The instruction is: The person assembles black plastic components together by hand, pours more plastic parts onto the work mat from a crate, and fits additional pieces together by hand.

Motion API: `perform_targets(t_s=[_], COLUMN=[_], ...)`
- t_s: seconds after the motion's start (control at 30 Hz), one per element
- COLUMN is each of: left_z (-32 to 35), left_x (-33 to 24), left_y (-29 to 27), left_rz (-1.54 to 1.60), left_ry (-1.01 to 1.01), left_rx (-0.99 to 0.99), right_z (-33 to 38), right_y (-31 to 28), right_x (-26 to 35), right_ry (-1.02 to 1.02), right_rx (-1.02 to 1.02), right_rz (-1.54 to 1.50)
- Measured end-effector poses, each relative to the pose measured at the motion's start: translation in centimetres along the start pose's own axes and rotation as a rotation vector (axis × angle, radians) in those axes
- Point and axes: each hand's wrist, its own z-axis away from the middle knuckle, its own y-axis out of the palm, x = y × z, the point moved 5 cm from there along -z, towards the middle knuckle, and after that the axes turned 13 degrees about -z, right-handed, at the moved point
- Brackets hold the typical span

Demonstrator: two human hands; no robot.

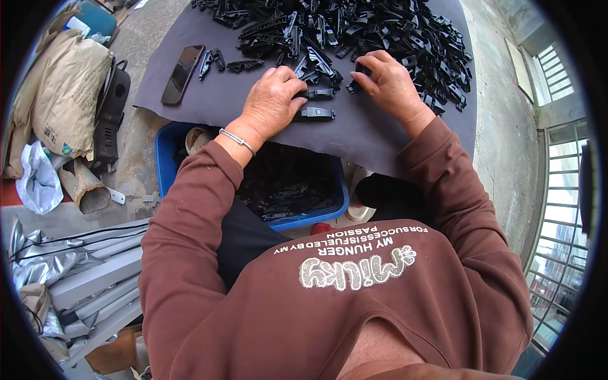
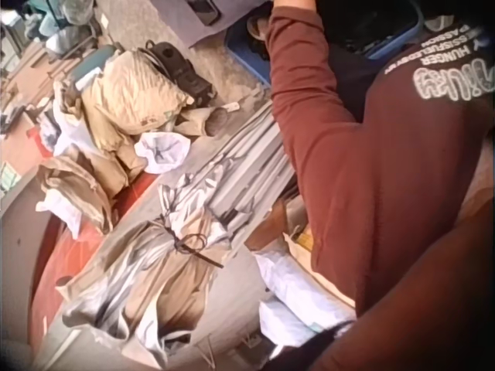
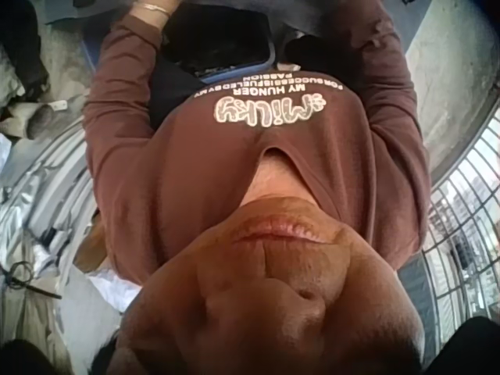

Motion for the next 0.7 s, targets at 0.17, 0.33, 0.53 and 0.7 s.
perform_targets(t_s=[0.17,0.33,0.53,0.7], left_z=[0.8,0.9,0.8,0.5], left_x=[-0.6,-0.4,0.3,-0.5], left_y=[0.6,1.0,1.3,0.1], left_rz=[0.089,0.186,0.239,0.319], left_ry=[0.023,-0.003,-0.009,-0.064], left_rx=[0.031,0.002,0.067,0.167], right_z=[1.0,2.5,1.5,1.5], right_y=[1.6,4.0,6.4,4.9], right_x=[3.4,3.7,4.2,3.6], right_ry=[-0.144,-0.128,-0.183,-0.089], right_rx=[0.288,0.414,0.364,0.471], right_rz=[0.105,0.098,0.058,0.011])
